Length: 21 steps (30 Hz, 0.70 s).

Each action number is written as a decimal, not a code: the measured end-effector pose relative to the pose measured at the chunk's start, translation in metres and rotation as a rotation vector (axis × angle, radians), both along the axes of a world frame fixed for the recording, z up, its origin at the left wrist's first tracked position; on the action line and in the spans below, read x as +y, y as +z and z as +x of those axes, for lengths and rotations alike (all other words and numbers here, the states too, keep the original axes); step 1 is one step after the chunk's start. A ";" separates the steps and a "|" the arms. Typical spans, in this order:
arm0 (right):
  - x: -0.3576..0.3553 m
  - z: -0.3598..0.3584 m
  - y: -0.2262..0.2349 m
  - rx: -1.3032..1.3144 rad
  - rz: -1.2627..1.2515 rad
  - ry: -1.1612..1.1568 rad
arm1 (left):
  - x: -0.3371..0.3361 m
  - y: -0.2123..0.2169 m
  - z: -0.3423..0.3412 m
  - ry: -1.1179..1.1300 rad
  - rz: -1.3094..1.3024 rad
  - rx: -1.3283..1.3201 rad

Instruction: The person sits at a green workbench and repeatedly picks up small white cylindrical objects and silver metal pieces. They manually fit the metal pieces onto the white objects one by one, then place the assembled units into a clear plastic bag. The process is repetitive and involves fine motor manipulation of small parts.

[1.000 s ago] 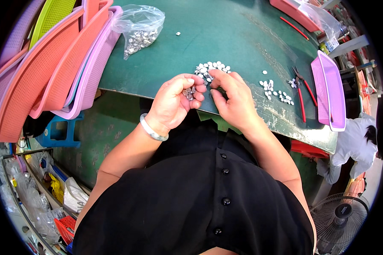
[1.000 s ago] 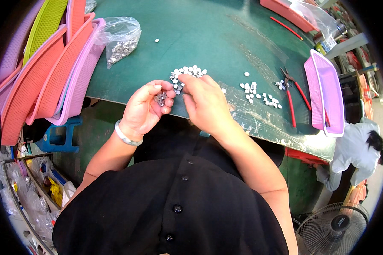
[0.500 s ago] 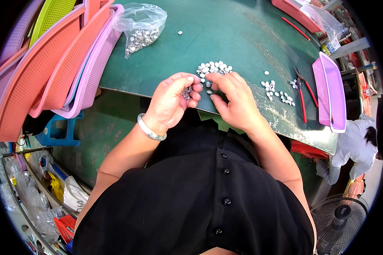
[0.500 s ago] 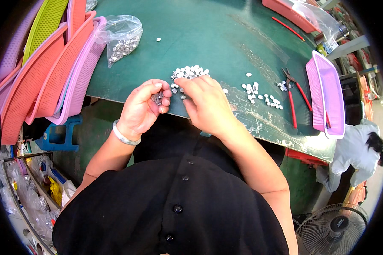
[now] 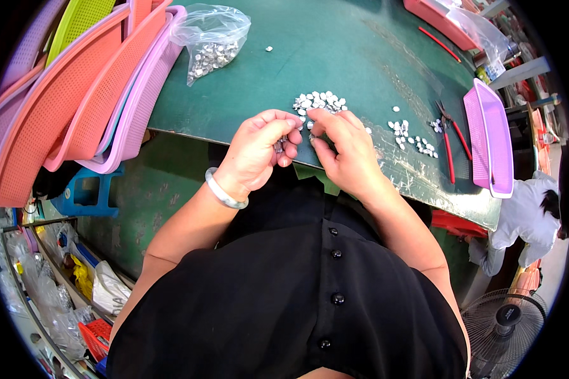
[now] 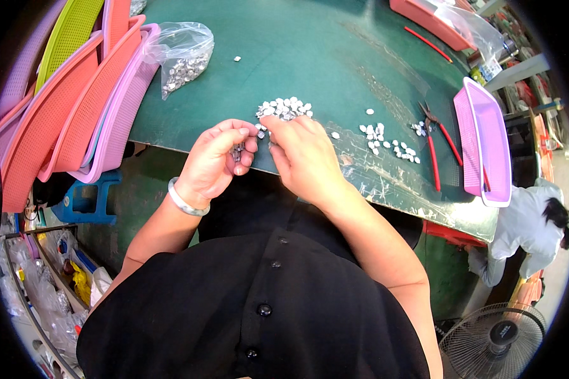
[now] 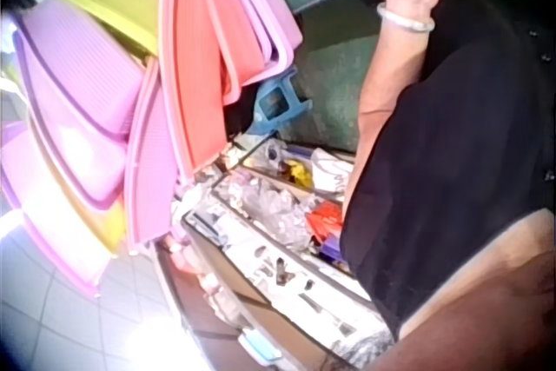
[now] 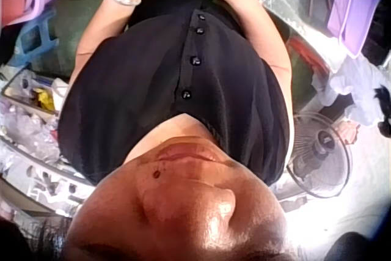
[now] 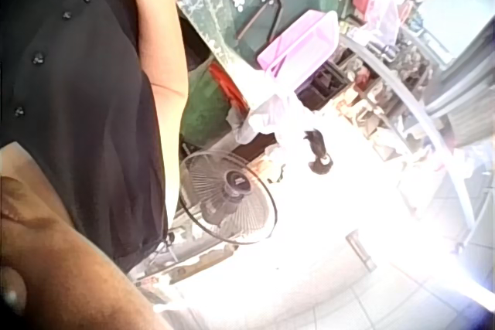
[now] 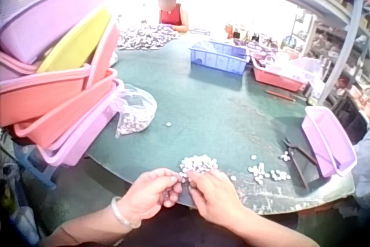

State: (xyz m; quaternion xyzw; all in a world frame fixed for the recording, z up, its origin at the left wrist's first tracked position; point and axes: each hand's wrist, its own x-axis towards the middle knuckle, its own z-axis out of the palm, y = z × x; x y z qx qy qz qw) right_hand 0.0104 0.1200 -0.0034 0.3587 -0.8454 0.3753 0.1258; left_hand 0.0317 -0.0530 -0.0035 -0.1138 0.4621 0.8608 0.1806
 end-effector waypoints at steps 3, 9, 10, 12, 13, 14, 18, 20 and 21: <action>0.001 0.000 0.005 0.075 -0.072 0.016 | 0.000 0.004 -0.002 -0.096 -0.085 -0.011; 0.002 0.002 0.011 0.096 -0.088 0.038 | 0.005 0.005 0.000 -0.156 -0.058 0.001; 0.002 0.003 0.011 0.067 -0.131 0.030 | 0.006 0.004 0.000 -0.149 -0.047 0.003; 0.003 0.003 0.009 0.007 -0.217 0.014 | 0.006 0.003 0.000 -0.146 -0.043 0.004; 0.003 0.004 0.008 -0.063 -0.252 -0.003 | 0.006 0.002 0.000 -0.144 -0.041 0.004; 0.005 0.004 0.008 -0.132 -0.286 -0.020 | 0.006 0.002 0.000 -0.147 -0.037 0.006; 0.009 0.004 0.010 -0.404 -0.361 0.003 | 0.006 0.003 0.000 -0.157 -0.032 0.015; 0.009 0.004 0.010 -0.494 -0.399 0.002 | 0.007 0.003 0.000 -0.159 -0.025 0.014; 0.009 0.004 0.010 -0.518 -0.410 -0.001 | 0.008 0.003 0.000 -0.161 -0.019 0.010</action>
